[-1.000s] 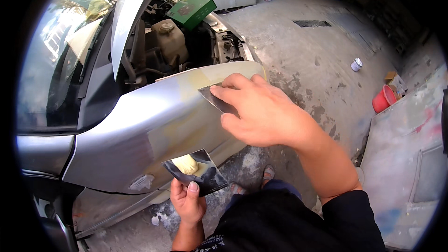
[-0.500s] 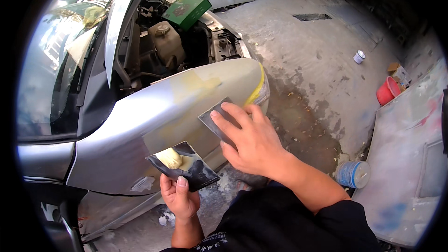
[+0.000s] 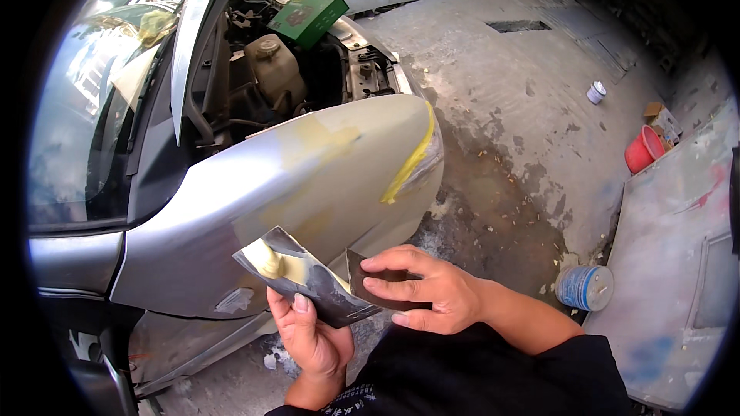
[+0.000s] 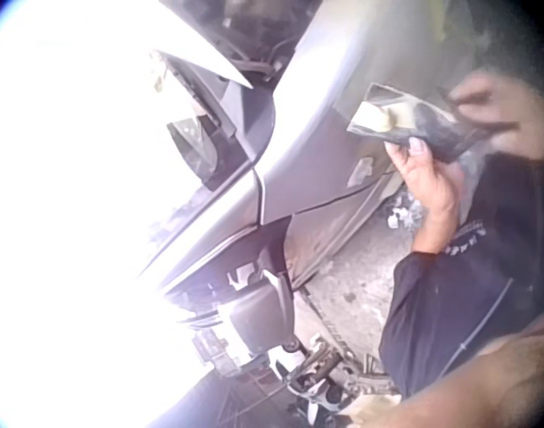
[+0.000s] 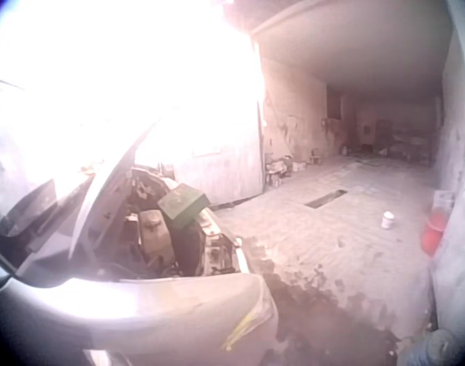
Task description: The person applies body filler to the front fender and wheel arch of a silver car using a metal spreader. They repeatedly scoop filler from a palette and smooth it onto the vehicle's surface, working on both the upper panel and the area around the tire.
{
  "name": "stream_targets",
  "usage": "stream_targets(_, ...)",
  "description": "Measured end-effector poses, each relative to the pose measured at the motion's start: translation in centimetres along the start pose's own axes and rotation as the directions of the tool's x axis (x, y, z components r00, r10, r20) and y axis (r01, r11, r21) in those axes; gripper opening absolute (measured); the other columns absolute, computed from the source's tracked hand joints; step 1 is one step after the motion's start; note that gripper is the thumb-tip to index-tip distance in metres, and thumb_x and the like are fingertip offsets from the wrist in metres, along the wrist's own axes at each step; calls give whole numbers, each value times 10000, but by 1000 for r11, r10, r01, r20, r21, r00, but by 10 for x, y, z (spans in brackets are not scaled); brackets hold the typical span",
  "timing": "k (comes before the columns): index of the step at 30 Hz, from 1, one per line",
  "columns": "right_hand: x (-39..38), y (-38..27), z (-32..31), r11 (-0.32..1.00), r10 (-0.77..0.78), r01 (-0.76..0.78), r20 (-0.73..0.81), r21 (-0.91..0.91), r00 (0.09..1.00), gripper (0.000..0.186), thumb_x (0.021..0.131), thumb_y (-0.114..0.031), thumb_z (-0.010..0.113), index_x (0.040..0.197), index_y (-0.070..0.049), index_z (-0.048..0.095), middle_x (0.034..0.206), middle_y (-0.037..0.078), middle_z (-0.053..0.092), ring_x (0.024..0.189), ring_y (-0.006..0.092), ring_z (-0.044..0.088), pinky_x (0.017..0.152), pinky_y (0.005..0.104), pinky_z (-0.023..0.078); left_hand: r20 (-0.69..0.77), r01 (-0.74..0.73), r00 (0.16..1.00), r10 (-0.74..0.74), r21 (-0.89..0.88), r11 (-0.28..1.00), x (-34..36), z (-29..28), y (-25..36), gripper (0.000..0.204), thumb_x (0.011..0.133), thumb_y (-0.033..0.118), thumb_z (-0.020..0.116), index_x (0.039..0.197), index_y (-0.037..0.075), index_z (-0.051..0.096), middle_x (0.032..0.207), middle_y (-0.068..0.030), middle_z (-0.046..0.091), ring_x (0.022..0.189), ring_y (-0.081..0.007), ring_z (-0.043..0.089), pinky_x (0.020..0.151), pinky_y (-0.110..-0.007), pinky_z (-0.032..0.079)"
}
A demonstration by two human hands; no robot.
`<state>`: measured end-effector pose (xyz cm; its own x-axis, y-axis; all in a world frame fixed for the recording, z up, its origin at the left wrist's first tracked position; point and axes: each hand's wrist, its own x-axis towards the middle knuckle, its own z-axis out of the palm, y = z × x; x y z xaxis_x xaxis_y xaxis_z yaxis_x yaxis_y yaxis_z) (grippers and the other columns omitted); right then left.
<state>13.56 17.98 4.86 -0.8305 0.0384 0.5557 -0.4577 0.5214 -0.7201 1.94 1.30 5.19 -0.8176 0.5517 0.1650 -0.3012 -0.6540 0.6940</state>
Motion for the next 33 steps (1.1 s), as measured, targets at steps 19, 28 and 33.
stream_targets(19, -39, 26, -52, 813, 176, -237, -164, -532, 971, 408, 730, -169, 736, 1127, -106, 669, 1259, 82, 549, 1164, 362, 479, 917, 455, 416, 0, -281, 955, 298, 335, 899, -5, 33, -49, 413, 967, 19, 480, 1374, 46, 418, 1326, -118, 540, 1190, -231, 543, 1043, -414, 420)
stream_targets(28, -26, 97, -63, 732, 92, -341, -410, -590, 907, 499, 793, -160, 685, 1277, -138, 569, 1359, 73, 434, 1171, 372, 397, 926, 498, 358, -69, -143, 980, 189, 421, 896, -25, 25, -57, 460, 923, -17, 490, 1373, -18, 397, 1328, -131, 531, 1204, -234, 536, 1053, -397, 405)
stream_targets(33, -2, 104, -49, 720, 28, -323, -440, -614, 897, 524, 773, -144, 686, 1283, -175, 569, 1365, 68, 424, 1173, 381, 383, 897, 510, 358, -169, -84, 968, 183, 469, 879, -34, 18, -61, 449, 908, -22, 503, 1350, -19, 426, 1292, -122, 556, 1181, -220, 549, 1041, -383, 416)
